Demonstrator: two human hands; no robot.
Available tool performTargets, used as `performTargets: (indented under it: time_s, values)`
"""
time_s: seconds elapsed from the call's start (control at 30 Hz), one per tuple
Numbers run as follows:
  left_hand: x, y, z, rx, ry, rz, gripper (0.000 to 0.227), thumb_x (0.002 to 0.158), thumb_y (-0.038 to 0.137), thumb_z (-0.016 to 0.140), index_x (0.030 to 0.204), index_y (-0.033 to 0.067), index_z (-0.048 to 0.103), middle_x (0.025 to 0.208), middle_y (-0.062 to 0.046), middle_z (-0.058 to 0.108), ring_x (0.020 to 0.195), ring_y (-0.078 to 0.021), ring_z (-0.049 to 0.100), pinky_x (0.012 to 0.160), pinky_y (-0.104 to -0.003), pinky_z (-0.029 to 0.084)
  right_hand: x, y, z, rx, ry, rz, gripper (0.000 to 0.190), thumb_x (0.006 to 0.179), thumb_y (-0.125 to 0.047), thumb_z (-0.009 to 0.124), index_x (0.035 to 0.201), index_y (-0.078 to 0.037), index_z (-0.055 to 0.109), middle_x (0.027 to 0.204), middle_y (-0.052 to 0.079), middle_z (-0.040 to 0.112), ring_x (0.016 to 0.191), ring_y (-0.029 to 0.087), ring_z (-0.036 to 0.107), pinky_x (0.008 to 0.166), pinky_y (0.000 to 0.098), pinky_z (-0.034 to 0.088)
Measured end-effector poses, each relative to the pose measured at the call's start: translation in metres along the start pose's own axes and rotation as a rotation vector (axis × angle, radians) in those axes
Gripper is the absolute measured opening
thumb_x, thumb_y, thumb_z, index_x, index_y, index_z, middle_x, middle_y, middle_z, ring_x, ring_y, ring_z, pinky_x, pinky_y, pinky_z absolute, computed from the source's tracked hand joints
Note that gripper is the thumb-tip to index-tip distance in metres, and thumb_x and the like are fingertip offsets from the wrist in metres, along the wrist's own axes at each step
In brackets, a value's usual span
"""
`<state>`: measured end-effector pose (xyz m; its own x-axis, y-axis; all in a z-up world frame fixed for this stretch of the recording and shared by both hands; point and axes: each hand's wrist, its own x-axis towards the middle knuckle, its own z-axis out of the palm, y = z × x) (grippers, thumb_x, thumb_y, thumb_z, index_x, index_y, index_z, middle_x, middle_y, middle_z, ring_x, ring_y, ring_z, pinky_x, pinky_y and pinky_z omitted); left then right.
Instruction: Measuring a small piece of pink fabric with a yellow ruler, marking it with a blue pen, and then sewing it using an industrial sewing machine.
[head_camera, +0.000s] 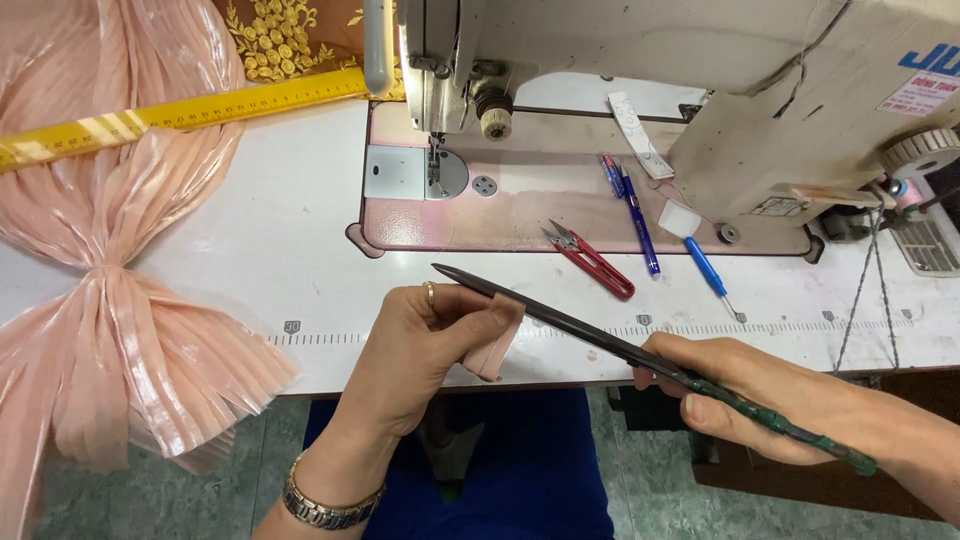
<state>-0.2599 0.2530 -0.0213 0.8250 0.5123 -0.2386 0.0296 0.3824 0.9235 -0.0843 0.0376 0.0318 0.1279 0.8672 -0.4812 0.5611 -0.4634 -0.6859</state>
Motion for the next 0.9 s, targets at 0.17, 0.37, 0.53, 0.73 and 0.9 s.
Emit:
performTargets:
  time_s: [0.17, 0.37, 0.53, 0.73, 0.9]
  values:
    - [0.0, -0.0029, -0.0038, 0.041, -0.011, -0.029, 0.016, 0.074, 0.007, 0.072, 0.083, -0.0042, 0.08, 0.077, -0.009, 0.076, 0.073, -0.0107, 0.062, 0.066, -0.022, 0.046, 0.0025, 0.0045, 0.0018, 0.034, 0.012, 0.016, 0.068, 0.077, -0.067, 0.04, 0.102, -0.011, 0.068, 0.074, 0.0, 0.057, 0.057, 0.013, 0.046, 0.052, 0.0285, 0.042]
    - [0.0006, -0.0055, -0.0038, 0.125, 0.005, 0.016, 0.017, 0.08, 0.012, 0.071, 0.085, -0.0004, 0.08, 0.078, -0.005, 0.076, 0.074, -0.0081, 0.061, 0.068, -0.022, 0.047, 0.0048, 0.0071, 0.004, 0.128, 0.023, 0.209, 0.065, 0.071, -0.063, 0.047, 0.1, -0.009, 0.07, 0.063, 0.002, 0.049, 0.047, 0.014, 0.035, 0.045, 0.0295, 0.03]
    - [0.0003, -0.0067, -0.004, 0.116, -0.042, 0.133, 0.015, 0.081, 0.011, 0.068, 0.086, 0.0036, 0.08, 0.085, -0.008, 0.08, 0.079, -0.0098, 0.068, 0.074, -0.021, 0.052, 0.0029, 0.0048, 0.0008, 0.171, -0.084, -0.009, 0.074, 0.08, -0.069, 0.041, 0.116, -0.009, 0.065, 0.071, -0.001, 0.051, 0.054, 0.011, 0.042, 0.07, 0.0264, 0.054]
    - [0.0004, -0.0051, -0.0028, 0.188, -0.045, 0.173, 0.016, 0.081, 0.014, 0.068, 0.086, 0.0053, 0.08, 0.083, -0.006, 0.08, 0.078, -0.0082, 0.068, 0.072, -0.02, 0.05, 0.0001, 0.0047, -0.0021, 0.014, -0.071, 0.1, 0.076, 0.076, -0.069, 0.035, 0.128, -0.021, 0.062, 0.096, -0.004, 0.07, 0.064, 0.012, 0.053, 0.065, 0.025, 0.047]
    - [0.0018, -0.0069, 0.0003, 0.195, -0.046, 0.164, 0.018, 0.081, 0.015, 0.067, 0.087, 0.0044, 0.08, 0.085, -0.007, 0.081, 0.08, -0.0085, 0.068, 0.073, -0.02, 0.052, 0.0058, 0.0011, -0.0004, 0.033, -0.04, -0.012, 0.073, 0.079, -0.069, 0.035, 0.121, -0.015, 0.063, 0.096, -0.001, 0.072, 0.066, 0.013, 0.056, 0.061, 0.0282, 0.048]
